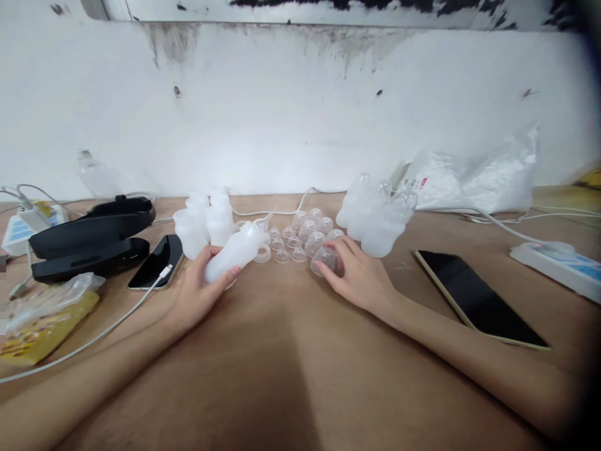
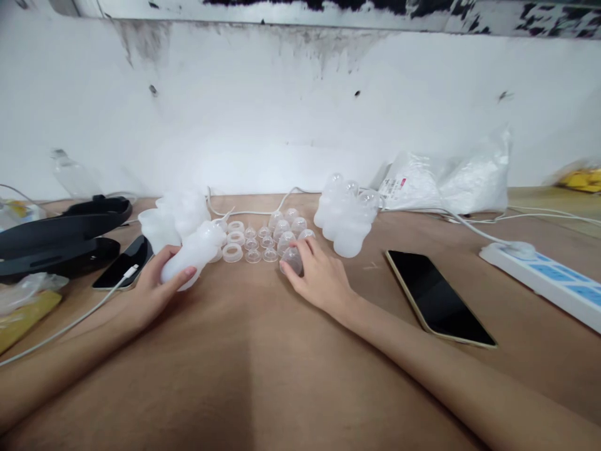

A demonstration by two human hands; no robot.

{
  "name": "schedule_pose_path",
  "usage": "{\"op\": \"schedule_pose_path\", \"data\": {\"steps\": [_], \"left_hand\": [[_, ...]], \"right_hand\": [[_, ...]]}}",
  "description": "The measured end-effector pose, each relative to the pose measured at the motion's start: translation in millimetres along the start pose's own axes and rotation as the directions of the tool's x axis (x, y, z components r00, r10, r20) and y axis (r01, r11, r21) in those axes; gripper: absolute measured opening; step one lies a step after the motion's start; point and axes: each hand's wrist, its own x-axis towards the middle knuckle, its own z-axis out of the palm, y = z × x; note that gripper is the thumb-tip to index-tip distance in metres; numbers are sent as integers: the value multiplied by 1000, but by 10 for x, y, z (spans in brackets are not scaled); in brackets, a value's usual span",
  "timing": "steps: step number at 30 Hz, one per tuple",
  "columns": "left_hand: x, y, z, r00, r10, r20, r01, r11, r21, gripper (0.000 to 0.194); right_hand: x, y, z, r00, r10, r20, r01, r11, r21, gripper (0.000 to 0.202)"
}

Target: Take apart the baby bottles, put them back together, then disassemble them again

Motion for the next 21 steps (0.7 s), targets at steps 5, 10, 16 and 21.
{"op": "schedule_pose_path", "data": {"steps": [5,10,16,21], "left_hand": [[3,19,7,996,-75,48,84,974,-211,34],[-25,73,-13,981,-82,174,149,897,-417,43],[-6,57,-30,973,-11,232,98,925,-368,40],[14,17,-14,981,-1,195,66,943,-327,40]], "right_hand": [[-34,-57,-7,998,28,49,-39,969,245,27],[12,-102,-17,975,141,174,-206,265,942,24],[10,-126,96,856,117,504,-466,-245,850,17],[9,-103,108,843,121,524,-478,-277,833,17]]}}
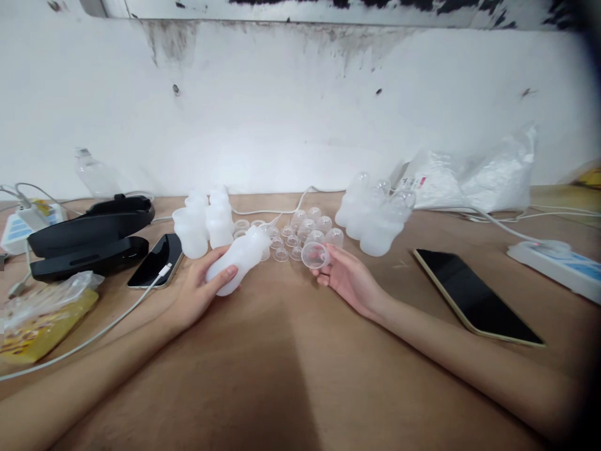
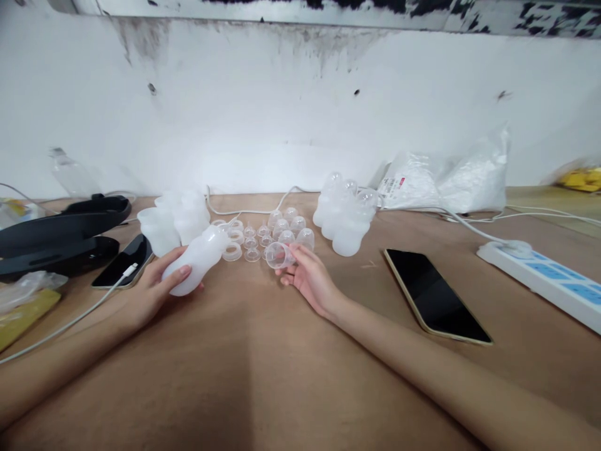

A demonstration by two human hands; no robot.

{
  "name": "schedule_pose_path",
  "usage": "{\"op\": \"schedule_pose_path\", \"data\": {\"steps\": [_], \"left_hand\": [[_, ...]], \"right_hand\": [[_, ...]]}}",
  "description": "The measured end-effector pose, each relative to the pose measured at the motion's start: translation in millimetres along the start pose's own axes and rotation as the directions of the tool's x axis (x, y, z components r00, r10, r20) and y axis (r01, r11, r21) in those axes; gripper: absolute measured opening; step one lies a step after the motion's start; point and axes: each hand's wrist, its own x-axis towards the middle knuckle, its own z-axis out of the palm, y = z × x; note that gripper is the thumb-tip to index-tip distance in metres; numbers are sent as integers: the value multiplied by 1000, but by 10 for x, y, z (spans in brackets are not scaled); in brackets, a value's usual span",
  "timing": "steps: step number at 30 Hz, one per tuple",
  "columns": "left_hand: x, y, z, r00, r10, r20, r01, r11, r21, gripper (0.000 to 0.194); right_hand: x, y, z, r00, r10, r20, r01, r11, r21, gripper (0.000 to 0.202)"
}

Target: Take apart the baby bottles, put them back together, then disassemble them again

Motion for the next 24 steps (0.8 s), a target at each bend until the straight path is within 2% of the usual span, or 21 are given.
{"op": "schedule_pose_path", "data": {"steps": [3,8,18,24], "left_hand": [[-5,13,-8,999,40,-3,-39,993,110,40],[-32,55,-10,992,121,22,-122,941,315,43],[-45,75,21,969,212,126,-244,895,374,44],[-58,71,16,937,287,199,-347,833,431,44]], "right_hand": [[-9,4,7,1000,-15,21,15,1000,-2,17],[-47,17,51,993,-108,54,108,994,-10,18],[-95,62,84,979,-125,161,149,978,-147,28],[-106,60,65,968,-169,185,220,926,-308,35]]}}
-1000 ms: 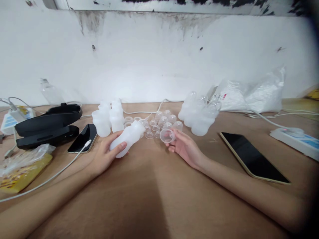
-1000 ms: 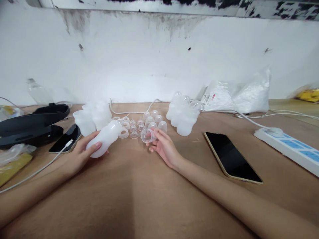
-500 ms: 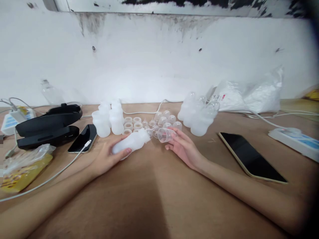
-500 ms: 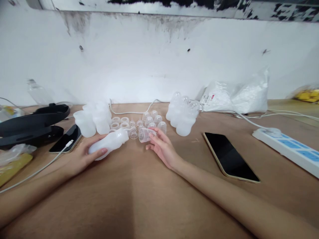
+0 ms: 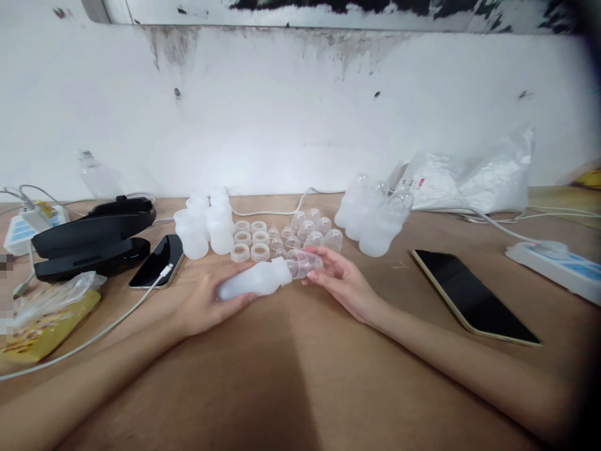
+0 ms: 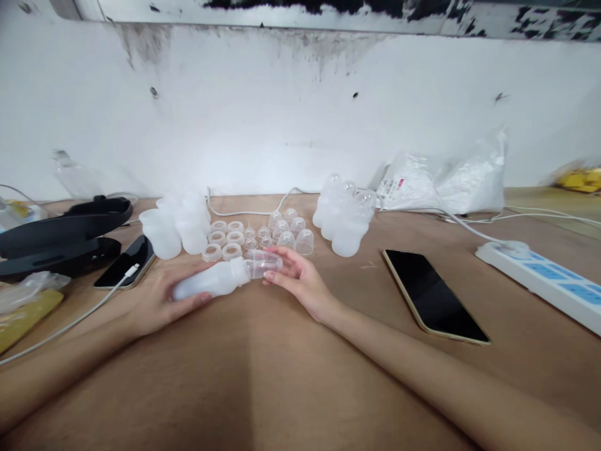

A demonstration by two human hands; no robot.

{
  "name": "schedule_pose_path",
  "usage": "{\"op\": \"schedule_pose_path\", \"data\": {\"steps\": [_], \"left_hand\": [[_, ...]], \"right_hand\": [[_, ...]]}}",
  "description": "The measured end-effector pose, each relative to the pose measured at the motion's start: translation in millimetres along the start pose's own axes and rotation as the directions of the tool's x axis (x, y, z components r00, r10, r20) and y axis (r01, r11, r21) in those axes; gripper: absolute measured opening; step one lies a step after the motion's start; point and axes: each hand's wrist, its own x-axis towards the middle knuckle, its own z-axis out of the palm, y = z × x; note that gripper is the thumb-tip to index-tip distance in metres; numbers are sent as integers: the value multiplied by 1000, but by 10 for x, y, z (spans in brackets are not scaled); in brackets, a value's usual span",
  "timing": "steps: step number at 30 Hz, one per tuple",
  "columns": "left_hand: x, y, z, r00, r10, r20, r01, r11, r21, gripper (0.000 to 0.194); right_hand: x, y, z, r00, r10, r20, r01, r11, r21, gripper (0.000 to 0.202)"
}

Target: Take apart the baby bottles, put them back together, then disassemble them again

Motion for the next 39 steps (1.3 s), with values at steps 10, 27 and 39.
{"op": "schedule_pose_path", "data": {"steps": [10,27,39], "left_hand": [[4,152,-93,995,40,88,-46,996,75,44],[-41,153,-72,982,121,144,-135,986,93,46],[-77,149,110,996,-19,87,29,992,-119,69]], "right_hand": [[-23,-78,36,997,2,79,11,986,-164,38],[-96,-99,125,994,48,97,-25,975,-222,40],[-72,-690,-23,940,-245,237,339,749,-570,43]]}}
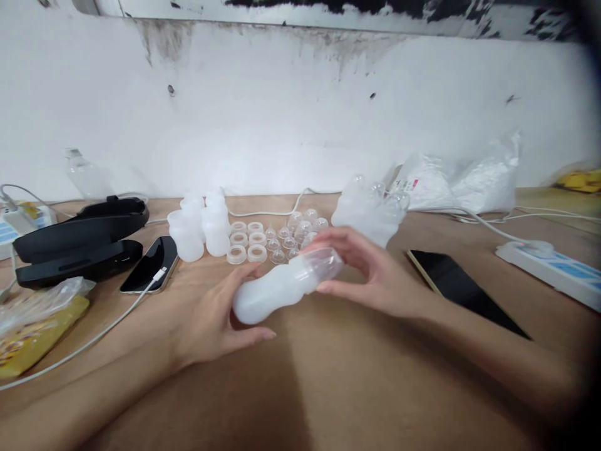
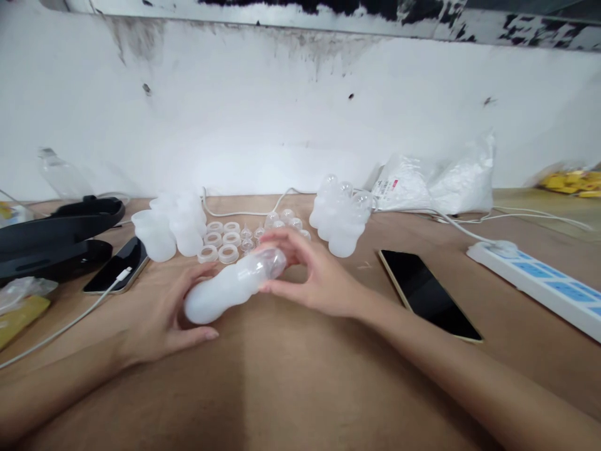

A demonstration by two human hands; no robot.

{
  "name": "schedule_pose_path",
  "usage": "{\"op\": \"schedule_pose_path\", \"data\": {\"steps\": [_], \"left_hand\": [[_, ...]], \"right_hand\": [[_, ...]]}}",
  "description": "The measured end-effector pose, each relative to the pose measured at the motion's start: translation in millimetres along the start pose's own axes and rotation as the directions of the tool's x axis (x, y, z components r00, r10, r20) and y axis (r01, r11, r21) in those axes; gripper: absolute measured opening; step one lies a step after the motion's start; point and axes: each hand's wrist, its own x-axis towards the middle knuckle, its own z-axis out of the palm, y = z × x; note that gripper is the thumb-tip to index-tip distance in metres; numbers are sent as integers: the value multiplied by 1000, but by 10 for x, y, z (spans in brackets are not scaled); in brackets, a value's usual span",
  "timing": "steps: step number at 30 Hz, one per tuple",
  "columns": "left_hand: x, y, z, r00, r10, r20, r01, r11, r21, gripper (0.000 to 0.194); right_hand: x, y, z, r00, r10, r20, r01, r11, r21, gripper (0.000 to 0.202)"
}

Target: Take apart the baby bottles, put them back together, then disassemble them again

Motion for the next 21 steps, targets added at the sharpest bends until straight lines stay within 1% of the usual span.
{"op": "schedule_pose_path", "data": {"steps": [1,2,3,4,5,6,7,9,10,12,14,17,21], "left_hand": [[0,1,5,1000,-12,7,13,1000,-13,73],[2,5,4,999,-33,18,34,999,-21,72],[5,13,0,998,-55,27,56,998,-20,67],[10,25,-7,997,-69,31,70,998,-11,59],[17,39,-15,997,-71,32,71,997,6,52],[24,55,-23,998,-62,32,61,998,29,46],[30,70,-29,998,-46,35,44,998,53,43],[40,89,-35,999,-12,31,9,996,92,39],[42,92,-34,1000,-2,27,-1,994,106,38],[41,87,-29,1000,14,22,-16,993,115,37],[39,75,-21,1000,19,25,-22,994,104,35],[41,60,-12,999,5,38,-8,996,84,34],[47,51,-5,998,-14,66,10,998,58,35]], "right_hand": [[-4,-83,-127,1000,-21,-19,20,997,-70,45],[-18,-159,-264,997,-39,-60,29,986,-164,40],[-41,-223,-404,995,-24,-97,-4,959,-283,34],[-72,-270,-540,990,-5,-141,-52,916,-399,33],[-107,-297,-665,983,46,-178,-132,851,-509,35],[-142,-303,-773,967,115,-228,-233,765,-601,37],[-173,-290,-859,943,187,-275,-328,667,-669,39],[-217,-218,-968,875,339,-345,-476,477,-739,38],[-227,-167,-995,843,394,-367,-517,405,-754,37],[-231,-53,-1015,802,442,-401,-558,313,-769,38],[-225,54,-1018,788,422,-449,-577,253,-776,42],[-219,179,-1031,781,382,-495,-591,194,-783,49],[-223,284,-1063,799,342,-494,-578,209,-789,50]]}}
